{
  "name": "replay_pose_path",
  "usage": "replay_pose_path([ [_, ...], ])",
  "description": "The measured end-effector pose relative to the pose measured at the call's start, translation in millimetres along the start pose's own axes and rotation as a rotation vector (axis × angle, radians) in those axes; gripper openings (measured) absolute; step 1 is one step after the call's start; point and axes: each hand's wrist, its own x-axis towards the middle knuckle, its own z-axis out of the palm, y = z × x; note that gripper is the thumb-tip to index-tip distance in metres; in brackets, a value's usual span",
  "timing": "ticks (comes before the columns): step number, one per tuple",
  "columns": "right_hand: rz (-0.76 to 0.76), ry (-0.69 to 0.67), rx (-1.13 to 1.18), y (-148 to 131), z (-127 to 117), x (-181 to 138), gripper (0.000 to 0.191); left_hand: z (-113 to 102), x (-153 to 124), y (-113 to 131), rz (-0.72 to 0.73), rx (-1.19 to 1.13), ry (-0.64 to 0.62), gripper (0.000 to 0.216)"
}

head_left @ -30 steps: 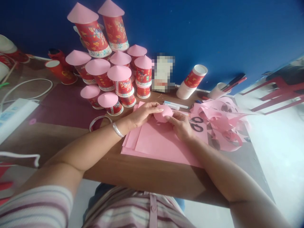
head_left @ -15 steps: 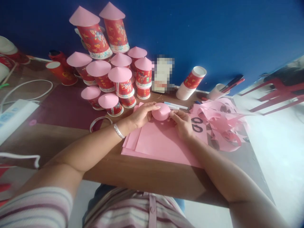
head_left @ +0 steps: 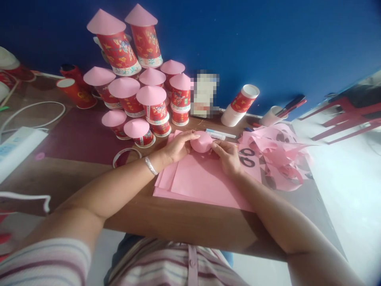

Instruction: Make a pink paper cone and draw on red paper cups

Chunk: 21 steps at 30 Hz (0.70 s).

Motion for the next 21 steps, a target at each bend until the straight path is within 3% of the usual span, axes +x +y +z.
replay_pose_path([
  [12,0.03,-0.022,-0.033,-4.2,0.4,0.6,0.041,-3.3,1.2,-2.7,-0.017,-0.004,0.024,0.027],
  [21,0.088,-0.027,-0.04,-4.8,-0.4,-0.9,0.044,-7.5,2.4,-5.0,-0.027,-0.005,-0.043,0.028],
])
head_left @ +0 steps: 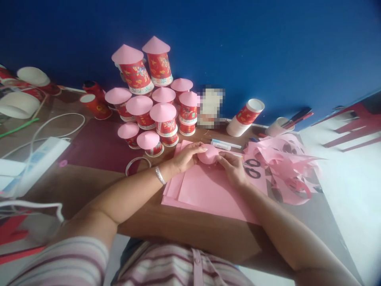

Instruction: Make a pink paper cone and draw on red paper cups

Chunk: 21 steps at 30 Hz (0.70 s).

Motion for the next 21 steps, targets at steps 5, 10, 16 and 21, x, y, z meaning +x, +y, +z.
replay_pose_path([
  [5,-0.009,-0.01,0.035,4,-1,1,0.044,2,0,4,-0.032,0.02,-0.018,0.029],
  [10,0.009,-0.072,0.049,0,-1,3,0.045,7,-2,15,-0.069,0.054,-0.005,0.028],
  [16,0.024,-0.097,0.115,-10,6,9,0.041,10,-14,27,-0.032,0.086,0.018,0.028],
  [21,0.071,-0.086,0.2,-12,24,13,0.041,2,-20,22,0.03,0.093,0.119,0.032],
])
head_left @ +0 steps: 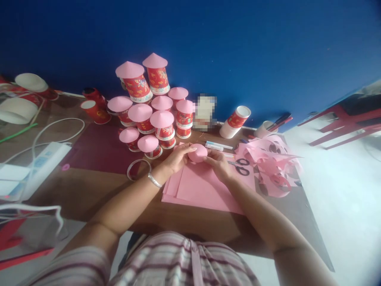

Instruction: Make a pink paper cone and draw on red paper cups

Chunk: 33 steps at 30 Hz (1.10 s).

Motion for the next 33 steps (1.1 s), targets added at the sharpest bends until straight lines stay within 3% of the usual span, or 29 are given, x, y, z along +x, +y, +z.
replay_pose_path([
  [11,0.06,0.081,0.119,11,10,2,0.036,-3,-3,-12,0.035,0.007,0.044,0.027],
  [33,0.062,-0.011,-0.001,7,-4,-1,0.041,-4,0,-16,0.049,-0.048,0.055,0.03],
])
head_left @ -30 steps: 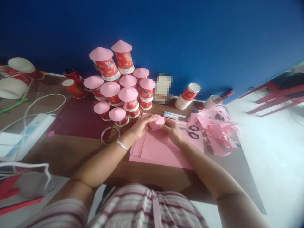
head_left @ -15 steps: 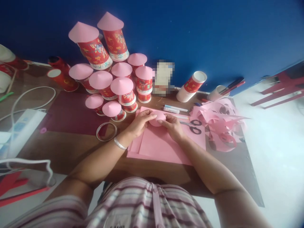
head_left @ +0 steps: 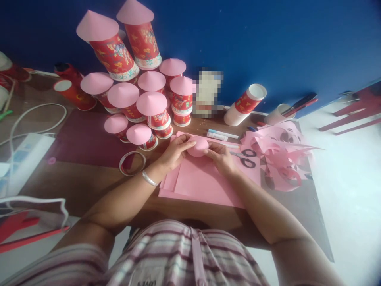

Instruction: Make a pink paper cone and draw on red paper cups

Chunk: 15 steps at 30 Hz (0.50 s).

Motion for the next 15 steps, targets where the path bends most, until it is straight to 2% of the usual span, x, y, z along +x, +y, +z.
replay_pose_path([
  [6,-0.057,0.123,-0.043,-3.6,-2.5,0.8,0.04,-3.7,1.8,1.5,-0.007,-0.078,0.013,0.025],
  [15,-0.073,0.129,-0.056,-2.7,-2.3,0.2,0.042,-1.8,-0.7,2.2,-0.058,-0.057,-0.004,0.028],
])
